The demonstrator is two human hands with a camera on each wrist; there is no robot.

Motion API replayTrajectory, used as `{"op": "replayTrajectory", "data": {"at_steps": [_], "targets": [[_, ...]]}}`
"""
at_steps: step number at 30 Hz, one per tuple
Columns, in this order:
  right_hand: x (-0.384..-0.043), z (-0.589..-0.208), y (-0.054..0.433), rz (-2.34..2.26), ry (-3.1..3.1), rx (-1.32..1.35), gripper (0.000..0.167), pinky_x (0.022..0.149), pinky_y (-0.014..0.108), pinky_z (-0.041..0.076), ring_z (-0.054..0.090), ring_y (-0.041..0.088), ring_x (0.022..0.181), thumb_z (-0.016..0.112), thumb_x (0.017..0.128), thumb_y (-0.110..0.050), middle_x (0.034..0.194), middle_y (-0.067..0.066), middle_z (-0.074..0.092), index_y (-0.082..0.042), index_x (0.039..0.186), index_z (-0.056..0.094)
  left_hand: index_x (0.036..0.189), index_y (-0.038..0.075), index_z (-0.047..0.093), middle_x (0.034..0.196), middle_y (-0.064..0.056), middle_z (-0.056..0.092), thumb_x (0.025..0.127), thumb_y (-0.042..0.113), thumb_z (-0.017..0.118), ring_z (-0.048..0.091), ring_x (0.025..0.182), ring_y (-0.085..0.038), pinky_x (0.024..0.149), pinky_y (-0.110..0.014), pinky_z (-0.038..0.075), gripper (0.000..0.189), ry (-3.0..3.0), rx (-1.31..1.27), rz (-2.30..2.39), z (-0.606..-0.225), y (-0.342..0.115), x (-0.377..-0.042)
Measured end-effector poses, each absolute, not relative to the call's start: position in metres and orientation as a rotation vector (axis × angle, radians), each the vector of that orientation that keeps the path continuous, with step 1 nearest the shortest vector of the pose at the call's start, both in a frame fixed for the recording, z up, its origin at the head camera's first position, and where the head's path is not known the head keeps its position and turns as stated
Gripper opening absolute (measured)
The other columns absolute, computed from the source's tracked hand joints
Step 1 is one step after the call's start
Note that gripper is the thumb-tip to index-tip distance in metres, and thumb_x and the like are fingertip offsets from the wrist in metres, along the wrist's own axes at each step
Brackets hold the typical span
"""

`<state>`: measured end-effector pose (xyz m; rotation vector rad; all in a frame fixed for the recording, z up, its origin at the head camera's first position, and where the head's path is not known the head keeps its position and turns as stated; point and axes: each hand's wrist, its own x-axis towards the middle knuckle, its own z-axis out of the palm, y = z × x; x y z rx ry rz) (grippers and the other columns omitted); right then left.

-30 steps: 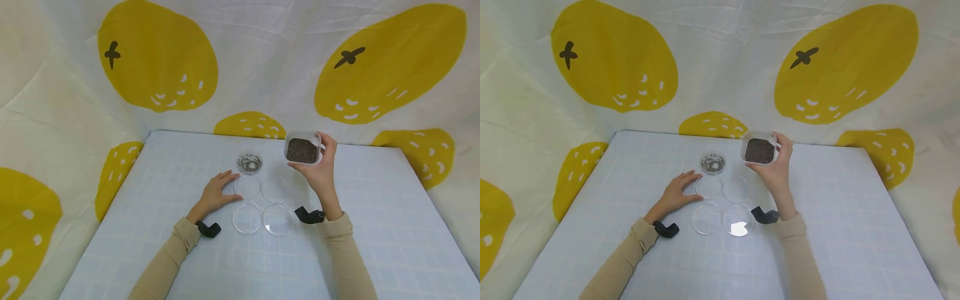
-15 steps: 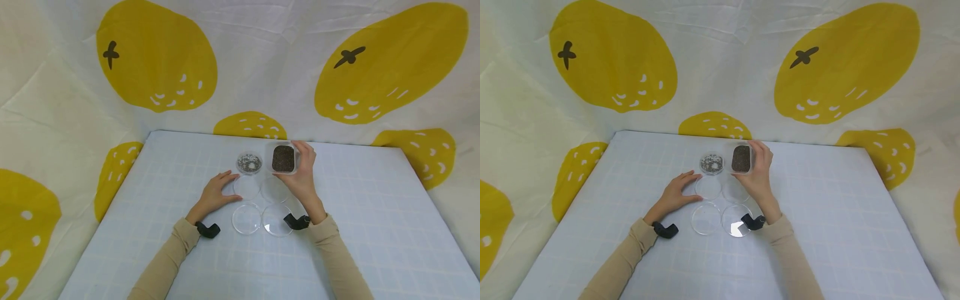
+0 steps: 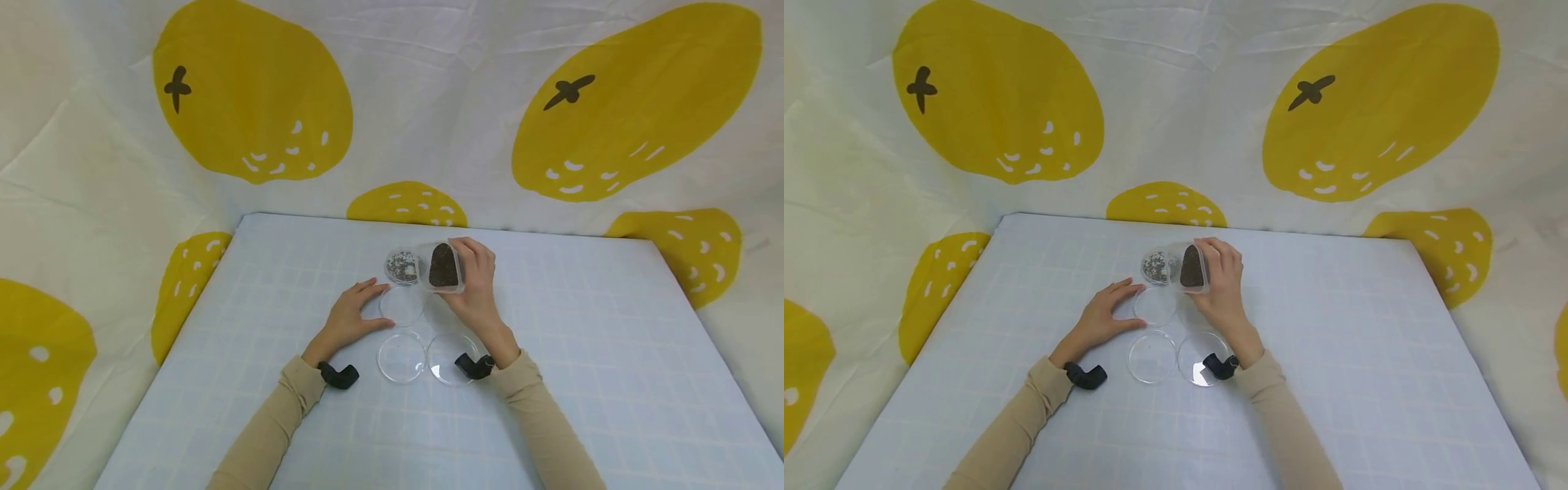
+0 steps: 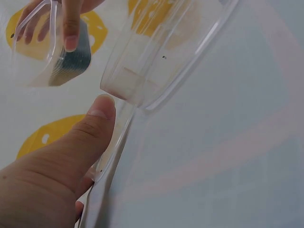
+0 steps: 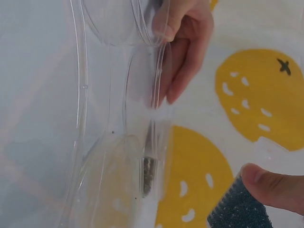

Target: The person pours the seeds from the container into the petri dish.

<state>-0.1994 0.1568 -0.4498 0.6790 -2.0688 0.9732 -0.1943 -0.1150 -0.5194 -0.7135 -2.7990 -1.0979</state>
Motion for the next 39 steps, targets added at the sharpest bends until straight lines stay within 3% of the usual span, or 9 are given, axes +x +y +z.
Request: {"op": "replayTrajectory", "data": {"at_steps": [5,18,35,39], "targets": [[-0.197,-0.452,0.153,0.916,-2.091,0.697,0.084,0.099,0.053,0.03,0.039,0.039,0.121,0.092,0.062,-0.006,0.134,0.019,0.049,-0.004,0.136,0.051,0.142,0.021,0.056,0.151,-0.013,0.045,0.075,0.05,0.084,0.041,0.138,-0.035,0.115,-0.054,0.03,0.077,-2.812,-0.715,-1.083,-0.521,-0.115,-0.196],[-0.194,-0.456,0.145,0.83,-2.147,0.748,0.089,0.094,0.055,0.034,0.039,0.039,0.121,0.084,0.055,0.01,0.136,0.017,0.048,-0.005,0.136,0.05,0.142,0.022,0.056,0.151,-0.012,0.045,0.075,0.051,0.084,0.042,0.137,-0.036,0.112,-0.057,0.034,0.078,-2.82,-0.709,-1.088,-0.521,-0.115,-0.196],[-0.195,-0.464,0.141,0.778,-2.126,0.796,0.079,0.093,0.055,0.036,0.04,0.038,0.122,0.086,0.062,0.003,0.133,0.016,0.051,-0.007,0.133,0.054,0.141,0.023,0.057,0.151,-0.012,0.045,0.074,0.053,0.083,0.042,0.137,-0.037,0.111,-0.059,0.035,0.077,-2.806,-0.71,-1.077,-0.524,-0.115,-0.196],[-0.195,-0.464,0.14,0.769,-2.118,0.799,0.076,0.092,0.056,0.036,0.041,0.038,0.122,0.081,0.063,0.008,0.133,0.015,0.051,-0.007,0.133,0.054,0.14,0.023,0.058,0.151,-0.012,0.046,0.074,0.053,0.083,0.042,0.137,-0.038,0.11,-0.06,0.035,0.077,-2.804,-0.705,-1.081,-0.524,-0.116,-0.196]]}}
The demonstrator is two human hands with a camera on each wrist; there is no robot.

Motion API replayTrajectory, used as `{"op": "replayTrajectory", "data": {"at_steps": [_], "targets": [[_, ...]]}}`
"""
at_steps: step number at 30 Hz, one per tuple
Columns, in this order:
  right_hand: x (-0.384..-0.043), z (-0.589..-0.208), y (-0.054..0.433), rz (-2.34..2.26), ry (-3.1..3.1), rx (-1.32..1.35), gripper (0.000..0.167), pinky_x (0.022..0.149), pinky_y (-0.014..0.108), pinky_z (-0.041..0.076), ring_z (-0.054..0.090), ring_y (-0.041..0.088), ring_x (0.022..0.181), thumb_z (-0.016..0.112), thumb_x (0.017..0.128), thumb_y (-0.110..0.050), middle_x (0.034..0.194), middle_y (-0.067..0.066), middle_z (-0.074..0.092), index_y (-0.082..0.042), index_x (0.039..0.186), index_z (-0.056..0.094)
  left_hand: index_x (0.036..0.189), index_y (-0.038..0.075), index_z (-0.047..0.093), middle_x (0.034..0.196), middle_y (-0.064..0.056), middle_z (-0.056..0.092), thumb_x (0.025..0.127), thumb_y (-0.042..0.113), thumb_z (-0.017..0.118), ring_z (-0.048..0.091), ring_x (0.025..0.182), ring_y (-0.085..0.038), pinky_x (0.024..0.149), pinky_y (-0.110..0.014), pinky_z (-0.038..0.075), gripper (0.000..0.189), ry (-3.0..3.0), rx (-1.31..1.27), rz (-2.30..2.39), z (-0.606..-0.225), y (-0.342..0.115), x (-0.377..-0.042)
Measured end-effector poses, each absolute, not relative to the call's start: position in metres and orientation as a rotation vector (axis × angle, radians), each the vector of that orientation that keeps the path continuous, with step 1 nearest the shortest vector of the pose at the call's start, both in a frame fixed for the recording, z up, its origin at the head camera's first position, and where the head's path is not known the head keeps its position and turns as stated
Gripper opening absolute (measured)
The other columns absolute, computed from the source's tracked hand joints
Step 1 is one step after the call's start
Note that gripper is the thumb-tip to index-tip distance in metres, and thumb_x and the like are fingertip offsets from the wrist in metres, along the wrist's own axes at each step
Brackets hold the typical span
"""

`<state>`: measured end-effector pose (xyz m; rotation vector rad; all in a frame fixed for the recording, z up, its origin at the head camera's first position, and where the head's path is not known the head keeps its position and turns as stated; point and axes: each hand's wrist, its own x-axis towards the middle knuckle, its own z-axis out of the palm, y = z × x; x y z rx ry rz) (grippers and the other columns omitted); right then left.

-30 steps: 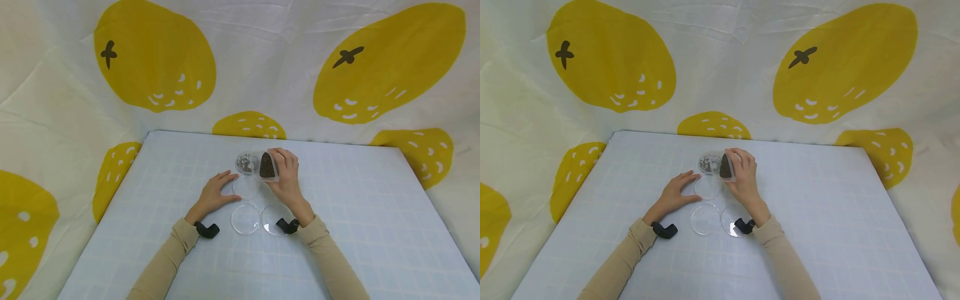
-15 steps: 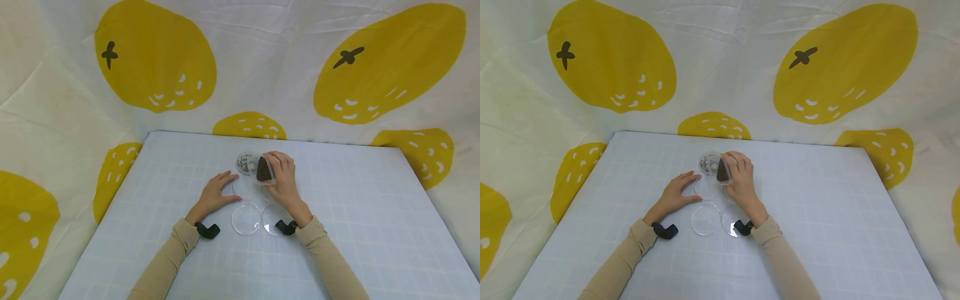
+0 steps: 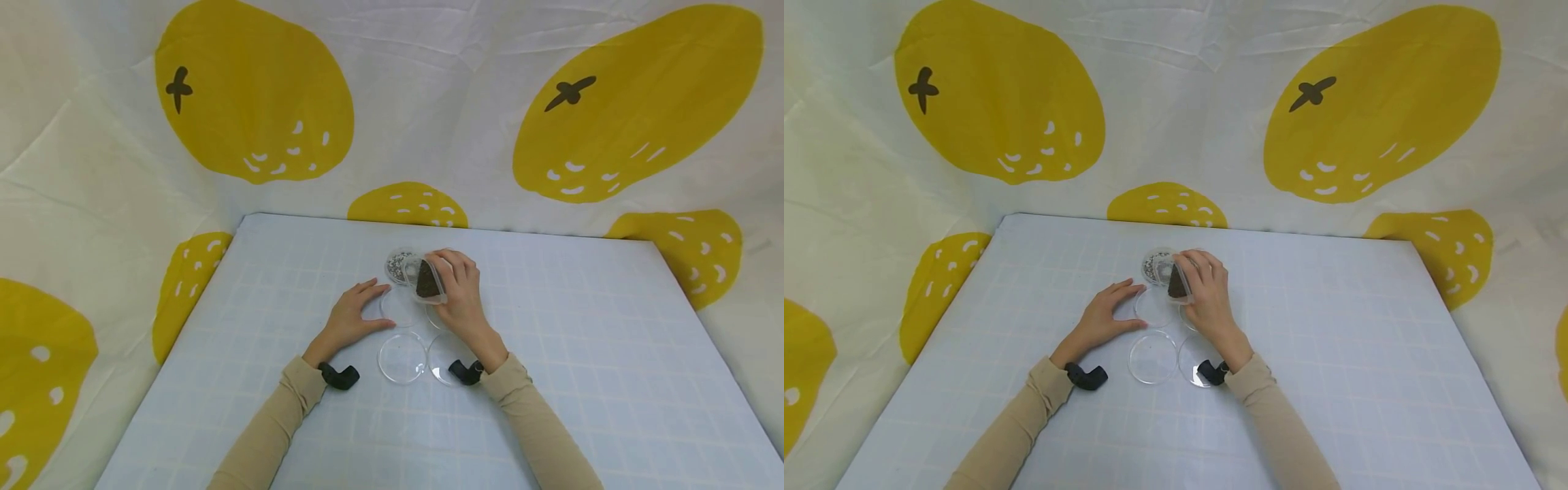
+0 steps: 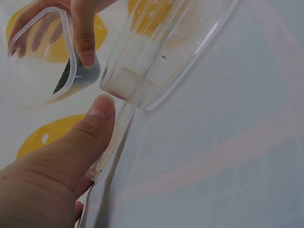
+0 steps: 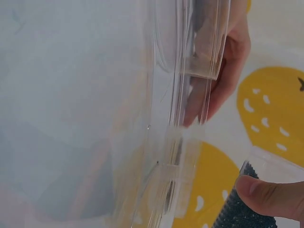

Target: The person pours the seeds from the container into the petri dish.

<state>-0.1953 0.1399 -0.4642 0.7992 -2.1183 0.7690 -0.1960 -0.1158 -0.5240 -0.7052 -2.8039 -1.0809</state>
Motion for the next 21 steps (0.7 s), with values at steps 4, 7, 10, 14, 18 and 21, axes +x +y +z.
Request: {"op": "replayTrajectory", "data": {"at_steps": [4,7,10,14,18,21], "targets": [[-0.1957,-0.4641,0.1394,0.758,-2.106,0.805,0.078,0.091,0.056,0.036,0.041,0.038,0.123,0.073,0.062,0.016,0.133,0.015,0.051,-0.008,0.133,0.055,0.14,0.023,0.058,0.15,-0.012,0.046,0.074,0.053,0.083,0.042,0.137,-0.037,0.111,-0.06,0.035,0.077,-2.799,-0.708,-1.09,-0.5238,-0.1157,-0.1959],[-0.1959,-0.4641,0.1391,0.751,-2.096,0.811,0.08,0.09,0.055,0.036,0.04,0.038,0.123,0.07,0.06,0.019,0.133,0.015,0.051,-0.008,0.133,0.055,0.14,0.023,0.058,0.151,-0.013,0.046,0.074,0.052,0.083,0.042,0.137,-0.037,0.111,-0.059,0.034,0.077,-2.799,-0.71,-1.095,-0.5233,-0.1155,-0.1958],[-0.1959,-0.4639,0.1386,0.744,-2.092,0.811,0.081,0.089,0.055,0.036,0.04,0.038,0.123,0.071,0.059,0.018,0.134,0.015,0.051,-0.008,0.133,0.055,0.14,0.022,0.058,0.151,-0.013,0.046,0.074,0.052,0.083,0.042,0.137,-0.037,0.111,-0.059,0.034,0.077,-2.798,-0.709,-1.098,-0.5231,-0.1156,-0.1955],[-0.195,-0.4632,0.1377,0.738,-2.101,0.806,0.082,0.089,0.054,0.037,0.04,0.037,0.124,0.075,0.058,0.017,0.134,0.014,0.051,-0.009,0.134,0.055,0.14,0.023,0.058,0.151,-0.012,0.046,0.074,0.052,0.084,0.042,0.137,-0.037,0.111,-0.059,0.034,0.077,-2.798,-0.709,-1.098,-0.523,-0.1157,-0.1954],[-0.194,-0.4633,0.1372,0.734,-2.11,0.804,0.084,0.089,0.055,0.037,0.04,0.037,0.125,0.076,0.057,0.019,0.134,0.014,0.051,-0.009,0.134,0.055,0.14,0.023,0.058,0.15,-0.012,0.046,0.074,0.052,0.083,0.042,0.137,-0.037,0.111,-0.059,0.034,0.077,-2.802,-0.704,-1.094,-0.5226,-0.1155,-0.1953],[-0.1938,-0.464,0.1372,0.733,-2.115,0.801,0.085,0.089,0.055,0.037,0.039,0.037,0.125,0.075,0.057,0.02,0.134,0.014,0.051,-0.009,0.134,0.055,0.14,0.023,0.058,0.15,-0.013,0.046,0.074,0.053,0.084,0.042,0.137,-0.037,0.111,-0.059,0.034,0.077,-2.805,-0.702,-1.097,-0.5218,-0.1151,-0.1949]]}}
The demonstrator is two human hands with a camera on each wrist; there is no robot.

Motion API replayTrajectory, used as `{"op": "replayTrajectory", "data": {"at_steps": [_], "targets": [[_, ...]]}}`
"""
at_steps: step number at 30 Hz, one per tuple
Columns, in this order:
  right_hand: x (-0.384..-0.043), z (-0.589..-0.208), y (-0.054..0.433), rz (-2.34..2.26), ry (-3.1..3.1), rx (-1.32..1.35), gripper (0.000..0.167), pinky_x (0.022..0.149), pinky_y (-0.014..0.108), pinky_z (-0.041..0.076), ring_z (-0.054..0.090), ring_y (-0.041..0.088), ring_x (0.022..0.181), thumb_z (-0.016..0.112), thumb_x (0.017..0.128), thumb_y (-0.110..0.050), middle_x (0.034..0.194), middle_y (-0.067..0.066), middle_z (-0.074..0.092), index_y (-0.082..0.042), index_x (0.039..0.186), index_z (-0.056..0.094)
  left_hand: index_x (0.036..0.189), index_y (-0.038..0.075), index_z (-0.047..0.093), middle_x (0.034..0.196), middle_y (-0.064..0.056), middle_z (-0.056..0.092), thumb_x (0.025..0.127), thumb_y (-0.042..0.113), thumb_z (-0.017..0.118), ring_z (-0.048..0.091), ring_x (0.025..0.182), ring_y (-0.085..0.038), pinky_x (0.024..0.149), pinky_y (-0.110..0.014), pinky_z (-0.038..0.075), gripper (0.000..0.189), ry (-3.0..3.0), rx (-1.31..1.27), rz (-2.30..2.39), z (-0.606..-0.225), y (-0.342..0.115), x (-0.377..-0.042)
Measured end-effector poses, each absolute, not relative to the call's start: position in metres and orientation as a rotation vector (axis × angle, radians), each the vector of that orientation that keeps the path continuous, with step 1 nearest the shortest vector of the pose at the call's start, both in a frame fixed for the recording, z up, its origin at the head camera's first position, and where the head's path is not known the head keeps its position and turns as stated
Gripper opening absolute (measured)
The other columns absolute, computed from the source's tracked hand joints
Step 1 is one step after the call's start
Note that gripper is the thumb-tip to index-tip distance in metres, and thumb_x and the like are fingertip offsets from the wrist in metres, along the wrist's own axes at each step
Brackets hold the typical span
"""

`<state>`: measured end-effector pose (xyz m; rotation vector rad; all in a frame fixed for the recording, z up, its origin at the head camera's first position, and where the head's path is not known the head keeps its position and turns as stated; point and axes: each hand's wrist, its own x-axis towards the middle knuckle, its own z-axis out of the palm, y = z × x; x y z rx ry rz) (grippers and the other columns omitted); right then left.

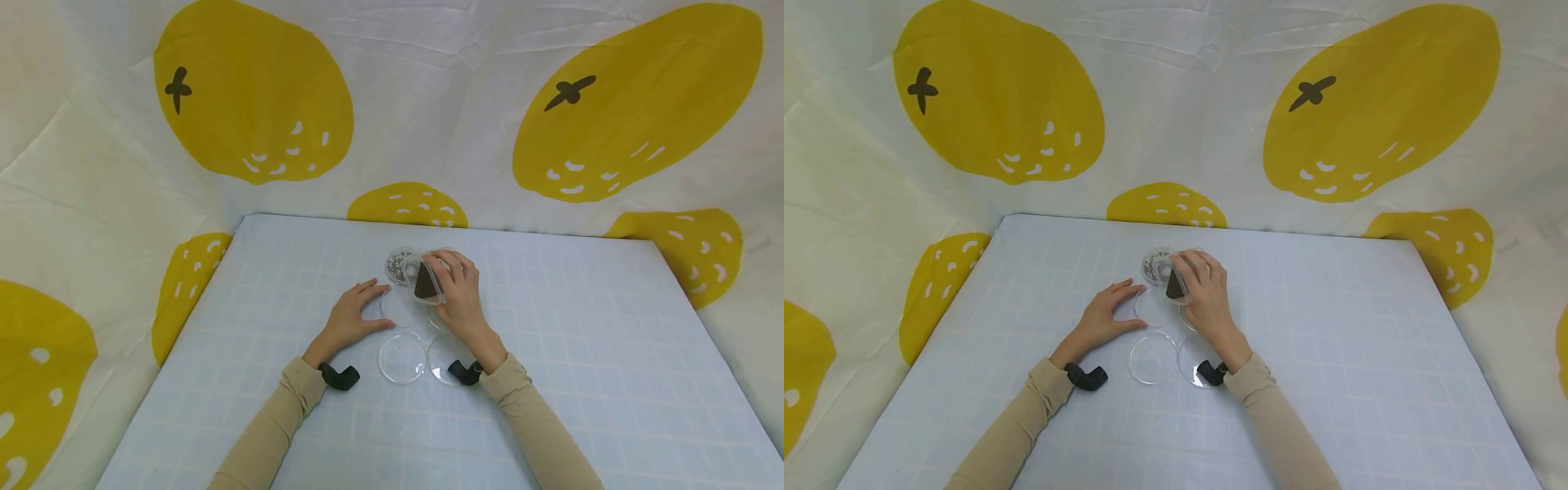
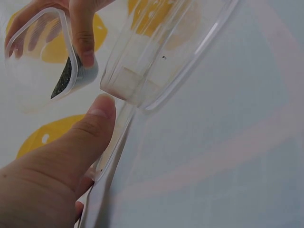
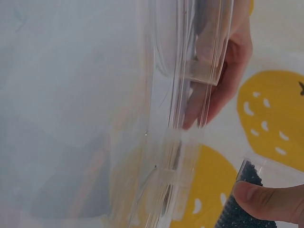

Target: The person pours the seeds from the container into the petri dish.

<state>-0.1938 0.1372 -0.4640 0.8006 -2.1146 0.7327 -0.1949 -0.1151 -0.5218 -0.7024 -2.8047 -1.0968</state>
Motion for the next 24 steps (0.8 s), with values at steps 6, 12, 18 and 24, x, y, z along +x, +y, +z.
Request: {"op": "replayTrajectory", "data": {"at_steps": [6,12,18,24], "targets": [[-0.1947,-0.4648,0.1377,0.722,-2.127,0.794,0.088,0.089,0.054,0.037,0.04,0.037,0.125,0.064,0.054,0.025,0.135,0.013,0.051,-0.01,0.134,0.055,0.139,0.023,0.059,0.151,-0.012,0.046,0.072,0.053,0.084,0.042,0.137,-0.037,0.111,-0.059,0.035,0.077,-2.813,-0.683,-1.1,-0.5216,-0.1146,-0.195],[-0.1939,-0.4635,0.1371,0.708,-2.137,0.796,0.089,0.089,0.055,0.038,0.04,0.037,0.125,0.055,0.053,0.028,0.135,0.013,0.05,-0.011,0.134,0.055,0.137,0.021,0.061,0.15,-0.013,0.047,0.071,0.05,0.086,0.043,0.136,-0.036,0.11,-0.057,0.036,0.077,-2.781,-0.674,-1.128,-0.5206,-0.1134,-0.1938],[-0.1923,-0.4614,0.1363,0.691,-2.179,0.787,0.086,0.095,0.054,0.038,0.04,0.034,0.128,0.056,0.057,0.027,0.135,0.01,0.05,-0.013,0.134,0.054,0.135,0.018,0.063,0.148,-0.013,0.049,0.069,0.049,0.088,0.044,0.137,-0.033,0.116,-0.053,0.03,0.077,-2.762,-0.659,-1.137,-0.5188,-0.1103,-0.1921],[-0.1934,-0.4624,0.1357,0.686,-2.181,0.785,0.084,0.094,0.053,0.038,0.039,0.034,0.128,0.059,0.061,0.026,0.135,0.01,0.049,-0.013,0.134,0.054,0.134,0.019,0.064,0.147,-0.011,0.05,0.068,0.049,0.088,0.043,0.138,-0.028,0.12,-0.044,0.024,0.077,-2.77,-0.627,-1.137,-0.5194,-0.1081,-0.1922]]}}
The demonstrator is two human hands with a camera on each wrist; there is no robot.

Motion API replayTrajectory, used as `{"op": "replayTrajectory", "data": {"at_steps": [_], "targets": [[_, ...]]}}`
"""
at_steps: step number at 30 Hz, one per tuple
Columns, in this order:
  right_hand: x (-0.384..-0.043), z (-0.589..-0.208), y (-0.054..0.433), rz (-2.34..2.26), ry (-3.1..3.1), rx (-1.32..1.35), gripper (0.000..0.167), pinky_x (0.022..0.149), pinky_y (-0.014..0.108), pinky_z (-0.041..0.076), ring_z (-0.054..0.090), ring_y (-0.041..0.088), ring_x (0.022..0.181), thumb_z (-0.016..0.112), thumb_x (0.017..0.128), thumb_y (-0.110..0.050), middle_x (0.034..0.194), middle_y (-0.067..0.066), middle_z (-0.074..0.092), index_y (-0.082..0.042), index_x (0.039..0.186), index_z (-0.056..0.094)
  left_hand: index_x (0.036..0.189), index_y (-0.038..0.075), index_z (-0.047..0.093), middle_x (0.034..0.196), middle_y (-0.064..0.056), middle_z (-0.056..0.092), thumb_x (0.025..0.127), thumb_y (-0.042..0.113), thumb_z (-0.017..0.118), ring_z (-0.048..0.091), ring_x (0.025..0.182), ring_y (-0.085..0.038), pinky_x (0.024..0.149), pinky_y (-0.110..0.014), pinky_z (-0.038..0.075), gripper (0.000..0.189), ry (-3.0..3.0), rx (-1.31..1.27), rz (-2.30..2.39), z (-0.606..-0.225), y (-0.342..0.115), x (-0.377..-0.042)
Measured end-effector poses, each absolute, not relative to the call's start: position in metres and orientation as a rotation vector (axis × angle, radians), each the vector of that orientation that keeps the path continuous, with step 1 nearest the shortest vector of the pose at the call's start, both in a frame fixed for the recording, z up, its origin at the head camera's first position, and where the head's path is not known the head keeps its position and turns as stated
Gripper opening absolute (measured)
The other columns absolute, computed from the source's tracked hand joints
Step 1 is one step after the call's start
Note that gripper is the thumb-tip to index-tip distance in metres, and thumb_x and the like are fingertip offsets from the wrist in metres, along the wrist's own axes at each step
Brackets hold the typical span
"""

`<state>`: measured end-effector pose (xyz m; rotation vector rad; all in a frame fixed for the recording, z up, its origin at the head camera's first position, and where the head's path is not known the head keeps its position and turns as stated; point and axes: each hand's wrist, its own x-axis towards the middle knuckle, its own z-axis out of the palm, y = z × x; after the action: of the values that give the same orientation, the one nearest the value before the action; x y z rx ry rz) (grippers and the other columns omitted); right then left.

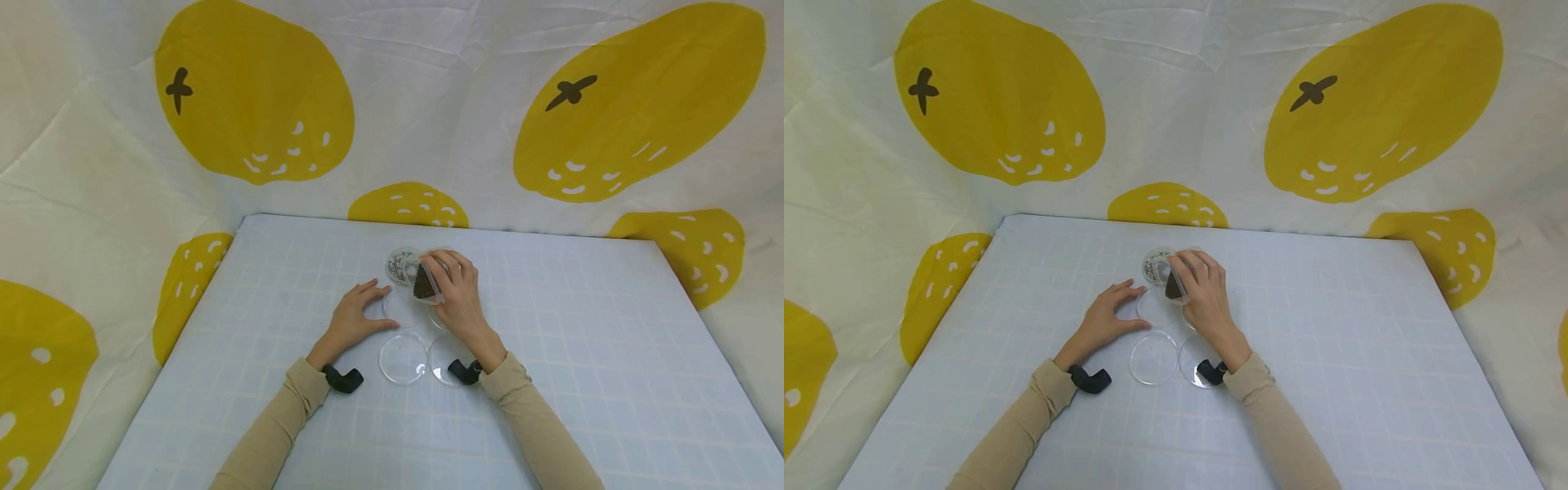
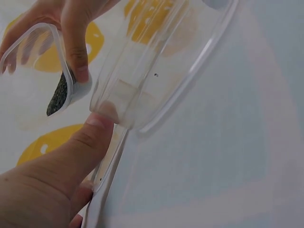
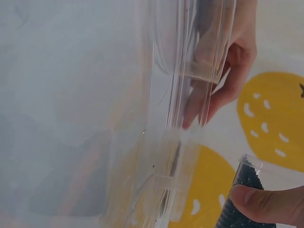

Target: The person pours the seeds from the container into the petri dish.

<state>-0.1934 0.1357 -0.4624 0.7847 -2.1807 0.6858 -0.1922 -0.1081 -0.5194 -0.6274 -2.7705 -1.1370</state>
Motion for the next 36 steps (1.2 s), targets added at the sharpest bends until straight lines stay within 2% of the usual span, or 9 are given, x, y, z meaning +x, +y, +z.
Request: {"op": "replayTrajectory", "data": {"at_steps": [9,16,23,31,36], "targets": [[-0.1946,-0.4628,0.1347,0.683,-2.142,0.792,0.082,0.092,0.055,0.038,0.041,0.036,0.126,0.057,0.061,0.026,0.133,0.011,0.051,-0.012,0.133,0.055,0.134,0.018,0.064,0.146,-0.011,0.052,0.067,0.049,0.089,0.044,0.137,-0.028,0.119,-0.045,0.025,0.077,-2.748,-0.638,-1.131,-0.5209,-0.1083,-0.1927],[-0.1946,-0.4632,0.1353,0.682,-2.154,0.776,0.086,0.09,0.054,0.039,0.041,0.035,0.126,0.054,0.057,0.027,0.133,0.011,0.051,-0.013,0.133,0.055,0.134,0.018,0.064,0.146,-0.011,0.052,0.067,0.049,0.089,0.045,0.137,-0.028,0.12,-0.043,0.025,0.078,-2.748,-0.647,-1.102,-0.522,-0.1085,-0.1938],[-0.1967,-0.4648,0.1355,0.688,-2.143,0.774,0.081,0.088,0.054,0.039,0.041,0.036,0.125,0.056,0.061,0.026,0.133,0.011,0.052,-0.012,0.133,0.056,0.134,0.018,0.064,0.146,-0.012,0.052,0.067,0.049,0.089,0.045,0.137,-0.029,0.12,-0.044,0.025,0.077,-2.75,-0.641,-1.107,-0.5221,-0.1082,-0.1936],[-0.1976,-0.4601,0.1342,0.694,-2.173,0.772,0.079,0.093,0.054,0.038,0.04,0.035,0.127,0.063,0.065,0.022,0.135,0.011,0.05,-0.013,0.135,0.054,0.135,0.019,0.063,0.148,-0.012,0.05,0.068,0.05,0.088,0.044,0.137,-0.03,0.119,-0.047,0.026,0.078,-2.772,-0.615,-1.112,-0.5217,-0.1083,-0.1929],[-0.1981,-0.4587,0.1327,0.698,-2.203,0.766,0.085,0.094,0.054,0.037,0.039,0.034,0.128,0.057,0.06,0.025,0.135,0.011,0.05,-0.013,0.136,0.054,0.134,0.019,0.064,0.148,-0.013,0.05,0.068,0.049,0.088,0.044,0.137,-0.031,0.119,-0.048,0.026,0.077,-2.773,-0.62,-1.106,-0.5204,-0.1078,-0.192]]}}
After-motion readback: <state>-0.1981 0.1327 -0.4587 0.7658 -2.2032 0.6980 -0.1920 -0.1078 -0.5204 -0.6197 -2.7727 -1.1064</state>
